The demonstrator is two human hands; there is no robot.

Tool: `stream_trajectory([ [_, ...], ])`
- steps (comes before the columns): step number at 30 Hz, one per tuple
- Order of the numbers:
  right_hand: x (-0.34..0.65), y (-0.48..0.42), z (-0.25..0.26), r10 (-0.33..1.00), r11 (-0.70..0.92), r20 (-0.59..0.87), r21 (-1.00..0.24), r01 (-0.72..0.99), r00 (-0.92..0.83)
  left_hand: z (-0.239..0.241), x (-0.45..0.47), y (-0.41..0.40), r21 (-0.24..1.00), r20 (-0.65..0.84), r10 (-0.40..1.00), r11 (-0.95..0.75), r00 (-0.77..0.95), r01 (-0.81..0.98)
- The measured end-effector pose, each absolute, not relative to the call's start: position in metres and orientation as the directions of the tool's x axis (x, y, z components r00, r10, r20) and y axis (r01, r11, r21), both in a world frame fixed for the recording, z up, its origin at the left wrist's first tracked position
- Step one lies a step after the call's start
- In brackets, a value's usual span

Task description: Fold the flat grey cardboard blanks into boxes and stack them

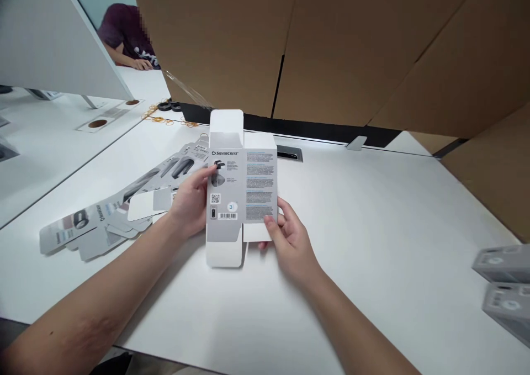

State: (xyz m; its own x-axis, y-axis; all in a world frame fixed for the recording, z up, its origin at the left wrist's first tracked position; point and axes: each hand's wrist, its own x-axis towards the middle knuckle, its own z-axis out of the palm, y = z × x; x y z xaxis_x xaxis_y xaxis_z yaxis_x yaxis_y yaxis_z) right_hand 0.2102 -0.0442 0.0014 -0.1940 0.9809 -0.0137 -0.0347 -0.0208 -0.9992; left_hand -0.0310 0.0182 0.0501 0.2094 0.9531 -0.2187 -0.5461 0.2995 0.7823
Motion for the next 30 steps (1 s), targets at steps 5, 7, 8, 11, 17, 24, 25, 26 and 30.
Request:
stream_trajectory([
  [5,0.214,-0.041,0.006,0.958,-0.103,-0.065,-0.987,-0.123,-0.281,0.051,-0.025,-0.004,0.794,-0.142,0.893,0.361,0.428,-0.490],
  [7,0.215,-0.041,0.005,0.947,-0.126,-0.087,-0.986,-0.108,-0.309,0.049,-0.021,-0.010,0.793,-0.135,0.846,0.405,0.516,-0.456],
  [8,0.215,-0.042,0.004,0.942,-0.132,-0.096,-0.987,-0.089,-0.323,0.048,-0.019,-0.012,0.784,-0.129,0.815,0.432,0.564,-0.446],
  [11,0.213,-0.044,0.002,0.929,-0.119,-0.101,-0.993,-0.027,-0.356,0.046,-0.016,-0.015,0.754,-0.093,0.750,0.483,0.655,-0.445],
  [17,0.208,-0.046,-0.003,0.960,-0.050,-0.068,-0.996,0.075,-0.271,0.044,-0.020,-0.013,0.733,-0.104,0.784,0.476,0.612,-0.486],
  [24,0.213,-0.046,0.001,0.969,0.225,0.192,-0.942,0.247,-0.153,0.045,-0.021,-0.004,0.683,-0.177,0.921,0.369,0.348,-0.630],
  [25,0.214,-0.046,0.002,0.958,0.279,0.247,-0.923,0.263,-0.147,0.046,-0.020,-0.003,0.679,-0.179,0.932,0.348,0.314,-0.646],
  [26,0.214,-0.047,0.002,0.941,0.334,0.303,-0.901,0.278,-0.147,0.045,-0.019,-0.002,0.680,-0.180,0.942,0.327,0.283,-0.656],
  [30,0.217,-0.050,0.002,0.841,0.540,0.499,-0.792,0.285,-0.208,0.043,-0.020,0.004,0.711,-0.205,0.953,0.302,0.222,-0.636],
])
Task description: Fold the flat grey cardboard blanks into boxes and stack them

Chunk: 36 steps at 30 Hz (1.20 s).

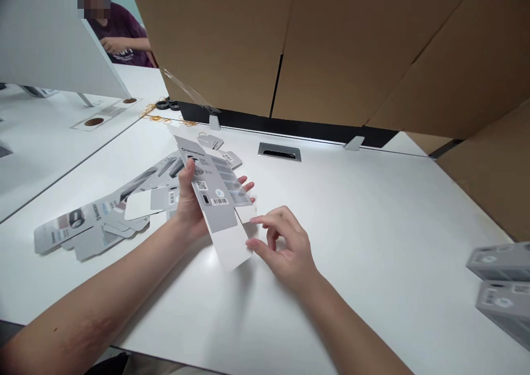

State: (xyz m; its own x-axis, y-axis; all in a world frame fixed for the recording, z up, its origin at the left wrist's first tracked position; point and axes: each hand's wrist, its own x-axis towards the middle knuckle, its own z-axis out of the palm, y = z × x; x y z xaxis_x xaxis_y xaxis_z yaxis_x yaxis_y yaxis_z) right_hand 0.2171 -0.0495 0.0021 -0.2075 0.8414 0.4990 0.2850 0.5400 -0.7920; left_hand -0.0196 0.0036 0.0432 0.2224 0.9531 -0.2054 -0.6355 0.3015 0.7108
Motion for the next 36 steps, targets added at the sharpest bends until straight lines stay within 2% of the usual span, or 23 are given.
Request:
stream_trajectory([
  [4,0.219,-0.050,-0.002,0.737,0.658,0.577,-0.731,0.180,-0.351,0.040,-0.022,0.008,0.721,-0.219,0.961,0.277,0.169,-0.635],
  [10,0.220,-0.047,-0.010,0.666,0.694,0.553,-0.705,0.145,-0.500,0.040,-0.023,0.010,0.711,-0.215,0.965,0.258,0.147,-0.654],
  [21,0.220,-0.046,-0.020,0.652,0.684,0.503,-0.713,0.153,-0.568,0.038,-0.020,0.010,0.707,-0.202,0.965,0.262,0.168,-0.657],
  [28,0.216,-0.051,-0.006,0.722,0.564,0.313,-0.782,0.264,-0.617,0.044,-0.016,0.002,0.769,-0.172,0.964,0.259,0.200,-0.585],
  [31,0.216,-0.049,-0.008,0.714,0.571,0.343,-0.790,0.224,-0.611,0.044,-0.017,0.003,0.751,-0.161,0.971,0.237,0.177,-0.616],
  [33,0.217,-0.048,-0.010,0.694,0.606,0.413,-0.777,0.169,-0.590,0.042,-0.019,0.007,0.735,-0.175,0.971,0.240,0.165,-0.634],
  [36,0.220,-0.049,-0.009,0.709,0.643,0.518,-0.753,0.138,-0.478,0.039,-0.022,0.014,0.726,-0.182,0.978,0.206,0.106,-0.657],
])
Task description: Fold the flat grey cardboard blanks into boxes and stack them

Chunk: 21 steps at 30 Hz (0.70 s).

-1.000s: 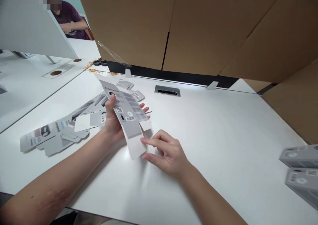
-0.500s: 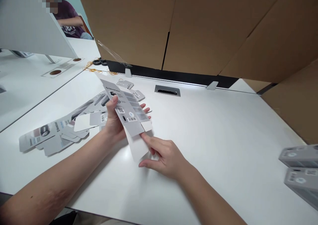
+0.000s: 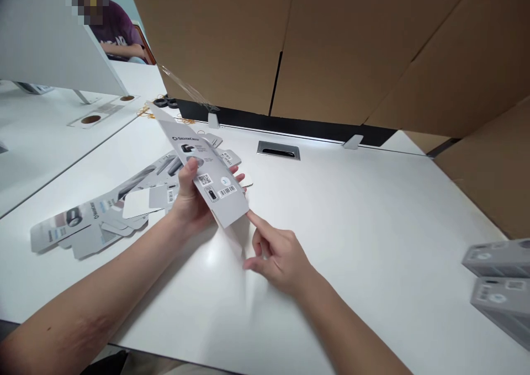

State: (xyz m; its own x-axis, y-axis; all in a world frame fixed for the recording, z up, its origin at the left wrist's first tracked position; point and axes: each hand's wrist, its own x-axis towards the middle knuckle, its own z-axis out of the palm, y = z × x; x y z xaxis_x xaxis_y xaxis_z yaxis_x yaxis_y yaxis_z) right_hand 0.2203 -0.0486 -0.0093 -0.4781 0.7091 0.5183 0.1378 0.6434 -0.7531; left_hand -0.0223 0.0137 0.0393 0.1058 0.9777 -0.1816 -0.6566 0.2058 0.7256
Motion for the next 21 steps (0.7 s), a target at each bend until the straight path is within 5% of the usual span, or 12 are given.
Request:
stream_trajectory([
  [10,0.220,-0.046,0.002,0.954,0.292,0.300,-0.938,0.187,0.015,0.036,-0.017,0.017,0.807,-0.236,0.970,0.165,-0.053,-0.567],
  [21,0.209,-0.046,0.014,0.992,0.125,0.126,-0.986,0.111,0.001,0.032,-0.008,0.005,0.907,-0.197,0.971,0.233,0.135,-0.351],
])
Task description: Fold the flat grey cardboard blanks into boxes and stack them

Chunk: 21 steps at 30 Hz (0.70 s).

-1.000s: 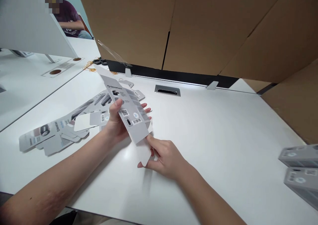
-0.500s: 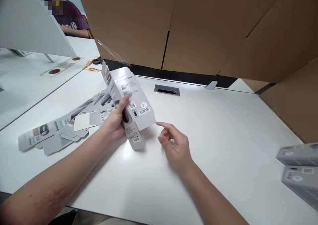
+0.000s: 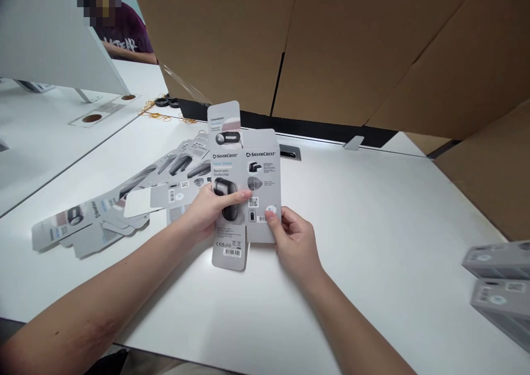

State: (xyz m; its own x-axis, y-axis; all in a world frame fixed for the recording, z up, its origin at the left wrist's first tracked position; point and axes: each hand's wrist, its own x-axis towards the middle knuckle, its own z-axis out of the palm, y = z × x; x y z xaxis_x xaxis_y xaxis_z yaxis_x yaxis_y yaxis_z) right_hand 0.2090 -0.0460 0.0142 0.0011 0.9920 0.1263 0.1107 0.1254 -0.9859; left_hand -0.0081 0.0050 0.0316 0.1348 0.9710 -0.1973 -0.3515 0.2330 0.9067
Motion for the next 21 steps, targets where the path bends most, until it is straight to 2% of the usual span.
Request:
stream_trajectory([
  [8,0.212,-0.049,0.016,0.996,0.072,0.061,-0.978,0.197,-0.065,0.042,-0.016,0.011,0.827,-0.168,0.981,0.192,0.093,-0.528],
  [12,0.214,-0.053,0.012,0.998,0.050,0.042,-0.970,0.240,-0.039,0.045,-0.014,0.009,0.793,-0.175,0.984,0.167,0.045,-0.586],
  [16,0.220,-0.052,0.003,1.000,0.013,0.009,-0.968,0.251,-0.021,0.043,-0.012,0.009,0.788,-0.184,0.980,0.193,0.076,-0.585],
  [21,0.216,-0.049,0.005,0.997,0.068,0.059,-0.974,0.216,-0.049,0.042,-0.014,0.011,0.795,-0.188,0.981,0.184,0.054,-0.578],
])
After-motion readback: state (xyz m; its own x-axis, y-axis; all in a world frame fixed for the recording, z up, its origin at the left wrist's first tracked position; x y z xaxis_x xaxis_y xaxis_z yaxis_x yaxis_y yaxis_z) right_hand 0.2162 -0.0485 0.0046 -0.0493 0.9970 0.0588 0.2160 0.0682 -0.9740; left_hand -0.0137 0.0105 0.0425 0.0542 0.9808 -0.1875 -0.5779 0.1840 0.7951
